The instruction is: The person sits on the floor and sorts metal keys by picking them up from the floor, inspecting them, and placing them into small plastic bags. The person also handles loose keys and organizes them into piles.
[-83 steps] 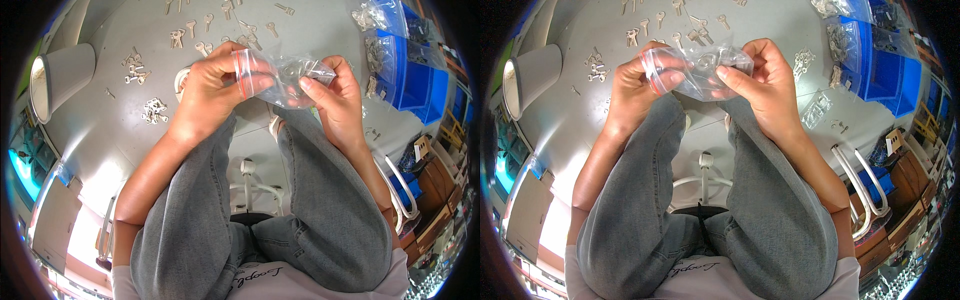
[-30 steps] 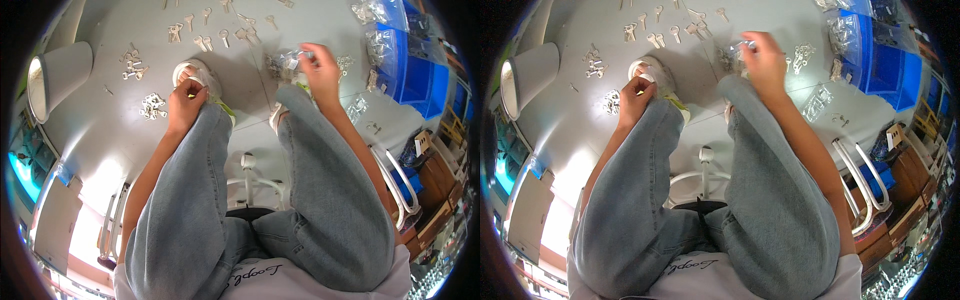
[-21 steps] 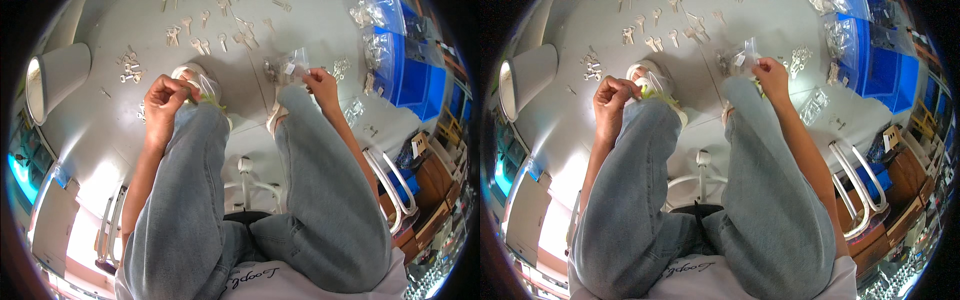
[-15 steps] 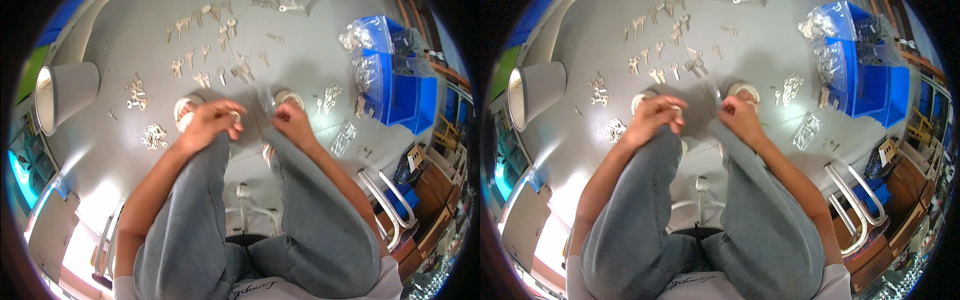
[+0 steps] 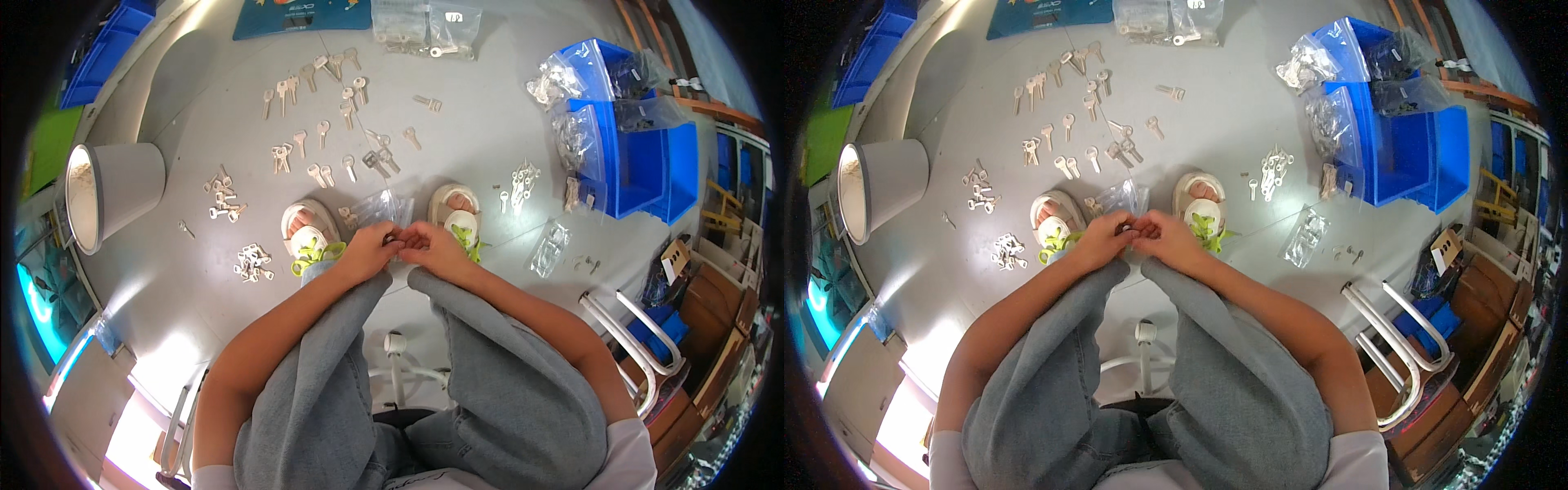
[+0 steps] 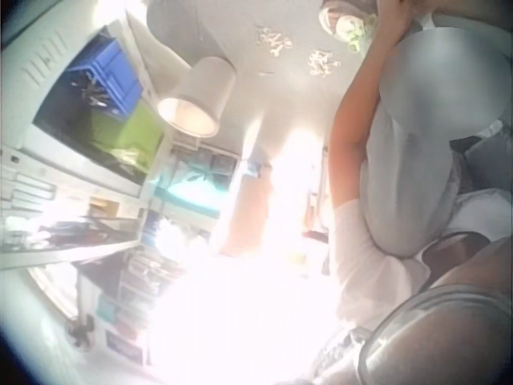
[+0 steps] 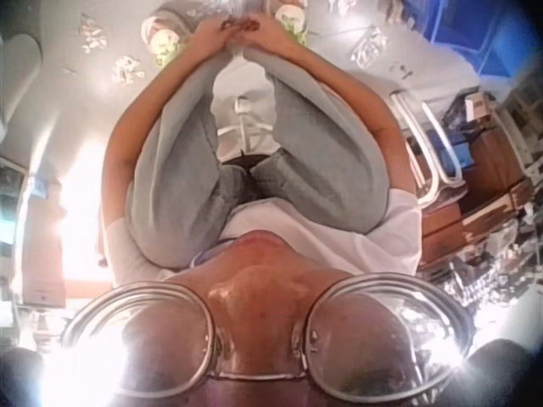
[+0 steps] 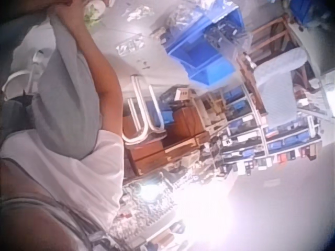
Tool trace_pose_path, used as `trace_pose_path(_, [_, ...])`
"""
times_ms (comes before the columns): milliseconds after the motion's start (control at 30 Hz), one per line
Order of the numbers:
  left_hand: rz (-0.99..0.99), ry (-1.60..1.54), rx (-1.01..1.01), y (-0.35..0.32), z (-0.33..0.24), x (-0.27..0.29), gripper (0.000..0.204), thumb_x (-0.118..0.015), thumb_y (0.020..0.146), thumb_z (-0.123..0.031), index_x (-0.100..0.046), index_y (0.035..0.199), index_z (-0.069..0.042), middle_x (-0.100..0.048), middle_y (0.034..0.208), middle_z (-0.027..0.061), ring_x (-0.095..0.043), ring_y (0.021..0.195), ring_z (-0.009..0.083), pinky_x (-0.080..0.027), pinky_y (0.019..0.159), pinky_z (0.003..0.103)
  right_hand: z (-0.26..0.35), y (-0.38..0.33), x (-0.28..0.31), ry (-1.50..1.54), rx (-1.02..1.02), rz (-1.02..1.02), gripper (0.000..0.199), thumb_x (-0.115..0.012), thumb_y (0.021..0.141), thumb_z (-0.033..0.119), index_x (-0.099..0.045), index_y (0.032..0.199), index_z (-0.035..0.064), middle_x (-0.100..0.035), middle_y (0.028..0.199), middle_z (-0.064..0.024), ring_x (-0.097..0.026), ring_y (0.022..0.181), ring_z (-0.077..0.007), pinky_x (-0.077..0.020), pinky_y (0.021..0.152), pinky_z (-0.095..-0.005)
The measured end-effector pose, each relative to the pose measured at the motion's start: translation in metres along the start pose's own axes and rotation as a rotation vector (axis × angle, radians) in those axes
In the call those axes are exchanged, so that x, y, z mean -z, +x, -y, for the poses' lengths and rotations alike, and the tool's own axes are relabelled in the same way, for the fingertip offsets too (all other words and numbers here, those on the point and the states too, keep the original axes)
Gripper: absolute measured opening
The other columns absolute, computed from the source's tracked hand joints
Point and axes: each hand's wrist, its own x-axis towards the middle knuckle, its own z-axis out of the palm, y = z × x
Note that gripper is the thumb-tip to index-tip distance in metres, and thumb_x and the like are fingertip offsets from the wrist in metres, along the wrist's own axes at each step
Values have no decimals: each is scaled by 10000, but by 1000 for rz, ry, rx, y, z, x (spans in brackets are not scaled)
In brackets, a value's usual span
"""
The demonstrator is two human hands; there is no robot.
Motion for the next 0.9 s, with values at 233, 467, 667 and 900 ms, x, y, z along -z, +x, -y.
trace_pose_path(233, [-46, 73, -114, 3, 5, -4, 127, -605, 742, -121, -571, 760, 0, -550, 654, 88, -533, 556, 138, -430, 513, 276, -12, 0, 9, -54, -148, -128, 276, -599, 764, 240, -539, 859, -12, -586, 792, -96, -548, 715, -127, -429, 621, -243])
trace_pose_path(467, [-82, 139, -178, 4, 0, -5, 162, -642, 693, -147, -578, 698, 1, -570, 648, 116, -565, 590, 192, -448, 550, 310, 0, -3, 6, -14, -120, -44, 277, -536, 823, 262, -533, 831, -15, -584, 749, -77, -553, 643, -128, -434, 601, -248])
trace_pose_path(667, [140, -278, 15, 0, -3, 1, 139, -599, 775, -149, -560, 747, -19, -535, 644, 34, -506, 544, 81, -433, 468, 228, 6, -6, 11, 69, -5, 34, 184, -454, 878, 164, -497, 804, 1, -564, 710, -63, -549, 669, -110, -441, 615, -248])
trace_pose_path(900, [120, -117, -130, -4, 12, 5, 182, -563, 806, -218, -548, 811, -37, -519, 706, 37, -498, 539, 113, -439, 486, 253, -2, -7, 12, -73, 36, 30, 166, -470, 862, 159, -493, 796, 8, -547, 703, -63, -537, 672, -115, -432, 621, -252])
